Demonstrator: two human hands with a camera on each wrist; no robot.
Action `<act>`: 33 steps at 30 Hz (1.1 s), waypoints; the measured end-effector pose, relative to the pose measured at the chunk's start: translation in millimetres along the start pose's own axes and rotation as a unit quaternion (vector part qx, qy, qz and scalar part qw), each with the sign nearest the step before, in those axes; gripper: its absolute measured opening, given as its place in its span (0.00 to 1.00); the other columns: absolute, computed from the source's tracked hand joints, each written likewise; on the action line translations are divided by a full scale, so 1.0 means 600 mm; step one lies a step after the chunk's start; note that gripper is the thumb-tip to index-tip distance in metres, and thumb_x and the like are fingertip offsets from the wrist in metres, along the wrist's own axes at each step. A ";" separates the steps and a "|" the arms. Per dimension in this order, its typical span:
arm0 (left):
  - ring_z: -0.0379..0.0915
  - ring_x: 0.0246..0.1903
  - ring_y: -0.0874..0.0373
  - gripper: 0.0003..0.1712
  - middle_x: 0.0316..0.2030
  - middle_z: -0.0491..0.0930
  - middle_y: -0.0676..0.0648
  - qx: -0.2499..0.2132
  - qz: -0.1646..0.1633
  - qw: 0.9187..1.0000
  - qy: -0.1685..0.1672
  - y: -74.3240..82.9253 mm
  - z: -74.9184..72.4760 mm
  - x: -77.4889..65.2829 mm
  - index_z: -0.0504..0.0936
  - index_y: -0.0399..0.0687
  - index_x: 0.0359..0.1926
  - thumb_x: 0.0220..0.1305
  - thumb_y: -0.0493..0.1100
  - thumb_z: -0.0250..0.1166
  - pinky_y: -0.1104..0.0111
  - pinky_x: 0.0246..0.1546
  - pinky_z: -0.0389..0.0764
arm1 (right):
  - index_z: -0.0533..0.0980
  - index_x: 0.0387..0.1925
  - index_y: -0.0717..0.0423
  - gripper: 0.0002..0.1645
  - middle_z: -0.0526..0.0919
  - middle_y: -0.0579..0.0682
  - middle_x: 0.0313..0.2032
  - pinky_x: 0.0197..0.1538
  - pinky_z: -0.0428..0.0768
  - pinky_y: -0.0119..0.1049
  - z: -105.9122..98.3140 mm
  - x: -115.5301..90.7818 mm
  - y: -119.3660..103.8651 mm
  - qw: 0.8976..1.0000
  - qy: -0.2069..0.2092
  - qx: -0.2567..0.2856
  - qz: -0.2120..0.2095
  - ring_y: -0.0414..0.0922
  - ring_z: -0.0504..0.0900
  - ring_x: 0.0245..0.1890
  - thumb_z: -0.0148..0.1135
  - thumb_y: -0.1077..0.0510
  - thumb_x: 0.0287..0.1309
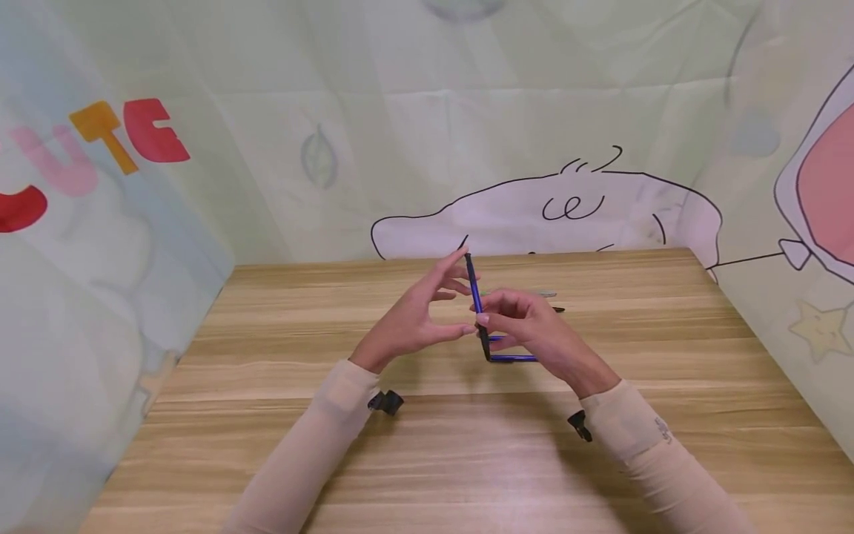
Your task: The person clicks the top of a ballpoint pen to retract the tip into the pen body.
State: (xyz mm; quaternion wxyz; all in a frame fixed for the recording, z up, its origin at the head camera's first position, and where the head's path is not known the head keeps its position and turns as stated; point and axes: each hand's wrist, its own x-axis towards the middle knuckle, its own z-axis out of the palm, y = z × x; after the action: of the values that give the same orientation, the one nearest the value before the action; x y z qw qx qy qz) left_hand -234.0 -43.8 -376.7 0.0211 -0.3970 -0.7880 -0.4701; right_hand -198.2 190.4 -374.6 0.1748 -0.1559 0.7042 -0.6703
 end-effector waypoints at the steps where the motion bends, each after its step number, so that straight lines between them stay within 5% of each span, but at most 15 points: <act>1: 0.76 0.58 0.57 0.63 0.64 0.73 0.47 0.000 0.002 1.000 -0.001 -0.001 -0.002 -0.001 0.44 0.68 0.81 0.57 0.42 0.78 0.59 0.63 0.77 | 0.79 0.53 0.58 0.15 0.83 0.54 0.49 0.50 0.87 0.48 -0.002 0.000 0.000 1.000 0.000 -0.008 0.002 0.54 0.85 0.51 0.63 0.55 0.70; 6: 0.77 0.58 0.54 0.58 0.65 0.74 0.46 0.001 0.006 1.000 -0.006 -0.005 -0.010 -0.010 0.49 0.63 0.81 0.59 0.44 0.76 0.56 0.62 0.78 | 0.77 0.56 0.61 0.21 0.83 0.55 0.52 0.49 0.87 0.46 -0.014 -0.002 0.004 0.999 0.009 -0.049 0.011 0.52 0.83 0.52 0.64 0.52 0.69; 12: 0.78 0.55 0.57 0.47 0.62 0.76 0.47 0.008 0.001 1.000 -0.008 -0.012 -0.018 -0.023 0.62 0.53 0.77 0.61 0.45 0.75 0.62 0.57 0.81 | 0.80 0.52 0.57 0.17 0.83 0.51 0.49 0.50 0.87 0.45 -0.026 -0.002 0.011 0.997 0.009 -0.070 0.017 0.50 0.83 0.51 0.65 0.51 0.68; 20: 0.80 0.53 0.55 0.39 0.59 0.78 0.49 0.019 0.000 1.000 -0.002 -0.018 -0.029 -0.041 0.69 0.56 0.72 0.62 0.44 0.74 0.64 0.55 0.82 | 0.80 0.52 0.57 0.18 0.83 0.54 0.51 0.52 0.86 0.45 -0.044 -0.002 0.016 0.991 0.012 -0.131 0.023 0.48 0.83 0.48 0.66 0.49 0.68; 27: 0.79 0.53 0.56 0.37 0.58 0.79 0.52 0.031 -0.011 0.999 0.004 -0.026 -0.041 -0.056 0.73 0.56 0.70 0.61 0.42 0.74 0.65 0.55 0.82 | 0.82 0.49 0.54 0.15 0.83 0.58 0.48 0.47 0.86 0.42 -0.068 0.004 0.026 0.974 0.019 -0.224 0.010 0.51 0.80 0.45 0.65 0.50 0.68; 33: 0.80 0.54 0.54 0.36 0.57 0.79 0.51 0.039 -0.023 0.999 0.010 -0.033 -0.052 -0.070 0.73 0.56 0.70 0.61 0.42 0.75 0.63 0.55 0.83 | 0.82 0.45 0.58 0.10 0.85 0.54 0.42 0.42 0.82 0.37 -0.087 0.009 0.035 0.949 0.013 -0.314 -0.019 0.49 0.80 0.43 0.65 0.56 0.69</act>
State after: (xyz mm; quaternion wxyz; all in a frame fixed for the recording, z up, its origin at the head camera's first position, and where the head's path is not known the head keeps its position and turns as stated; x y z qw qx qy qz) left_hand -228.7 -97.7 -391.0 0.0333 -0.3728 -0.8145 -0.4432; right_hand -226.7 235.3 -393.9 0.0949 -0.2079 0.8782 -0.4201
